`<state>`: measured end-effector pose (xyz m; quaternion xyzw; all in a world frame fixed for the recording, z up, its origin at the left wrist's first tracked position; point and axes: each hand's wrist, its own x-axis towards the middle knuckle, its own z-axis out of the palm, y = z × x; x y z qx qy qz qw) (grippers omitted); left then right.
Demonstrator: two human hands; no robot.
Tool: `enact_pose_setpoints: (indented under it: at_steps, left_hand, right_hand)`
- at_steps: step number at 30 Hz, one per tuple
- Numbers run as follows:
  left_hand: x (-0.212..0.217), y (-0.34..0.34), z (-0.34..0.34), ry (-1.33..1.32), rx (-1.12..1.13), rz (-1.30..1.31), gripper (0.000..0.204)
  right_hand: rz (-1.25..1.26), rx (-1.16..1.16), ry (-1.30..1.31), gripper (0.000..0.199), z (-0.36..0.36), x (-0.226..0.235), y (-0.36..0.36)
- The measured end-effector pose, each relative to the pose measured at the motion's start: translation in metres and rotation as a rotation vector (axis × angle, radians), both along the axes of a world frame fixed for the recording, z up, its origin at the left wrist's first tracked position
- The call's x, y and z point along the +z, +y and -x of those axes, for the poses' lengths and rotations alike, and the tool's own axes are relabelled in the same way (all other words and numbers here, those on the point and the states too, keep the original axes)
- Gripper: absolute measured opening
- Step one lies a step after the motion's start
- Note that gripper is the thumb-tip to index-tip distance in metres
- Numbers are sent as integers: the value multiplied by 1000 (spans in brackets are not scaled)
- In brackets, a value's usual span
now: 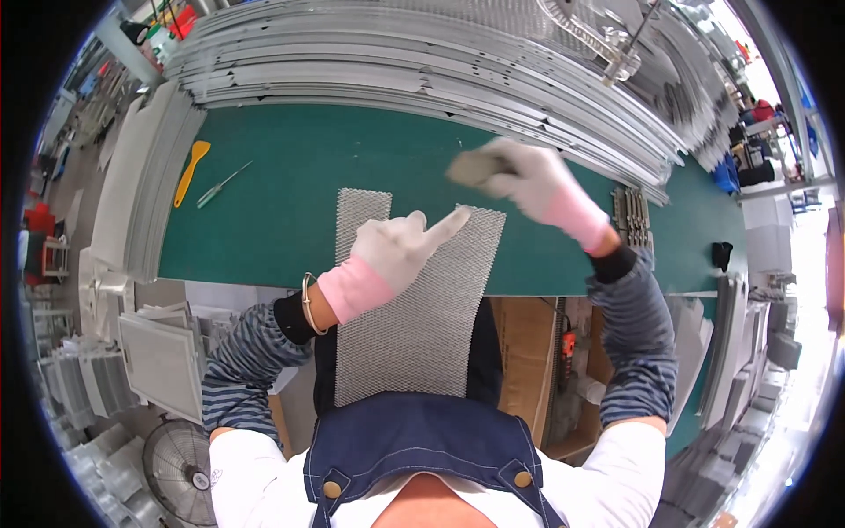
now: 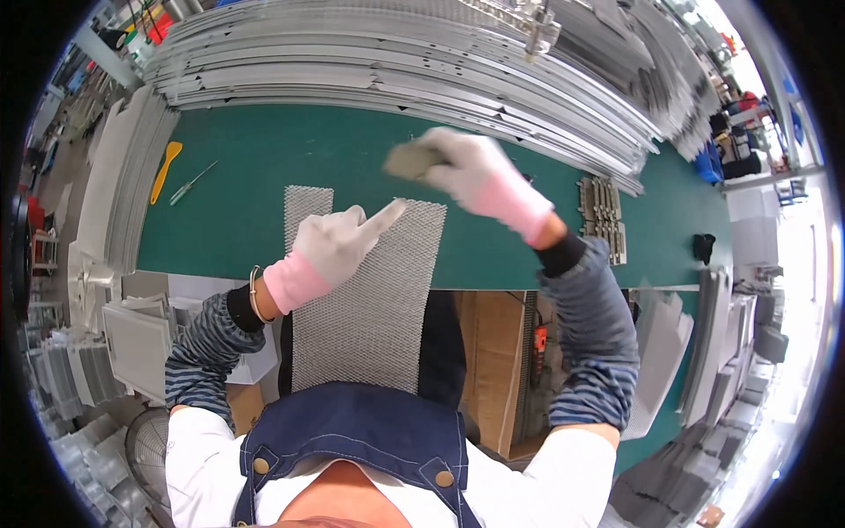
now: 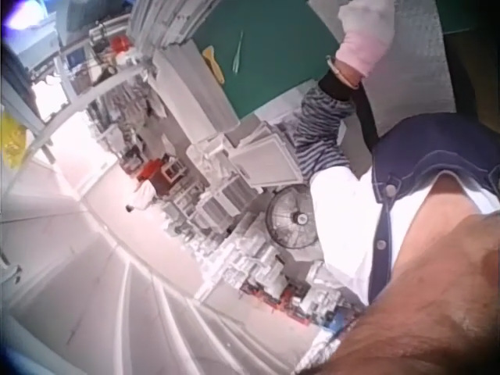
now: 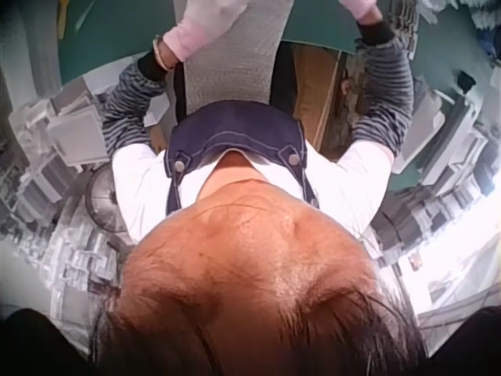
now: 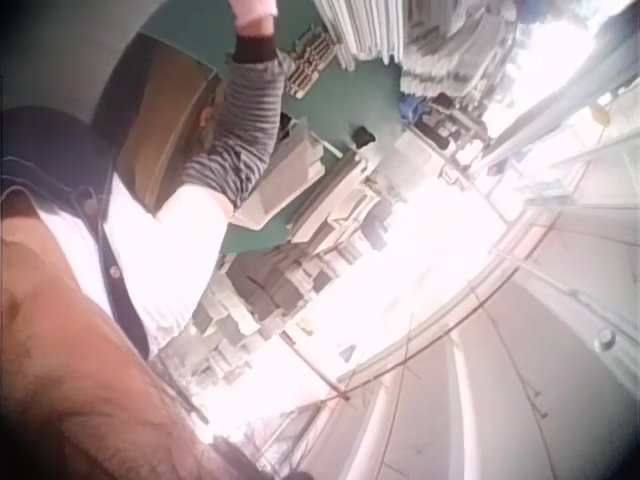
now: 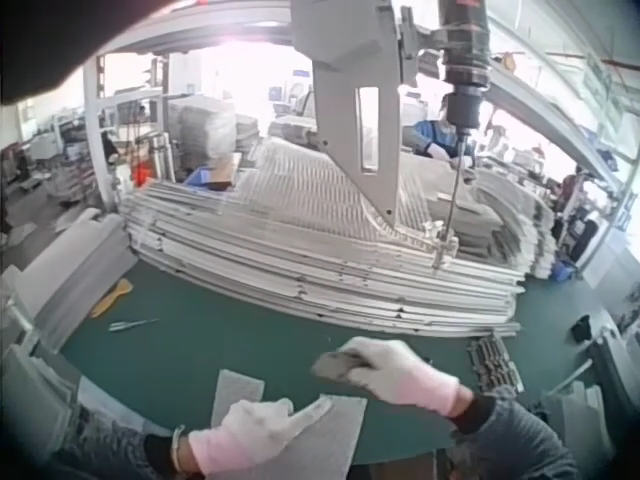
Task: Assembling metal mesh filter components into frames using a hammer and electric screwdriver.
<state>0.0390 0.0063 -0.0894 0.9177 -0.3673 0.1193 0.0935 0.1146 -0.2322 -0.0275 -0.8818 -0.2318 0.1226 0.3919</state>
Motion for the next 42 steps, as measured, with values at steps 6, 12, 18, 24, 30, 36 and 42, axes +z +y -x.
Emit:
enact_pose_setpoints:
  at_steps: [6, 12, 18, 24, 30, 36, 42]
  left_hand:
    - [-6, 0, -8, 138, 31, -68, 72]
    - [-12, 9, -15, 123, 45, -28, 61]
    - [-13, 10, -19, 125, -35, 23, 55]
    - [-6, 11, -15, 188, -122, 185, 44]
    - [33, 57, -70, 430, -19, 91, 34]
    - [42, 50, -85, 1110, 189, 303, 23]
    - [30, 63, -90, 1075, 148, 397, 22]
  right_hand:
    - [168, 29, 257, 33, -34, -32, 56]
    - [-13, -68, 320, 28, -34, -28, 65]
    - [73, 138, 315, 26, -37, -18, 66]
    - [255, 302, 223, 24, -39, -21, 58]
    - [156, 231, 331, 25, -22, 9, 60]
    - [60, 139, 219, 21, -9, -1, 53]
    - [137, 172, 272, 22, -15, 11, 62]
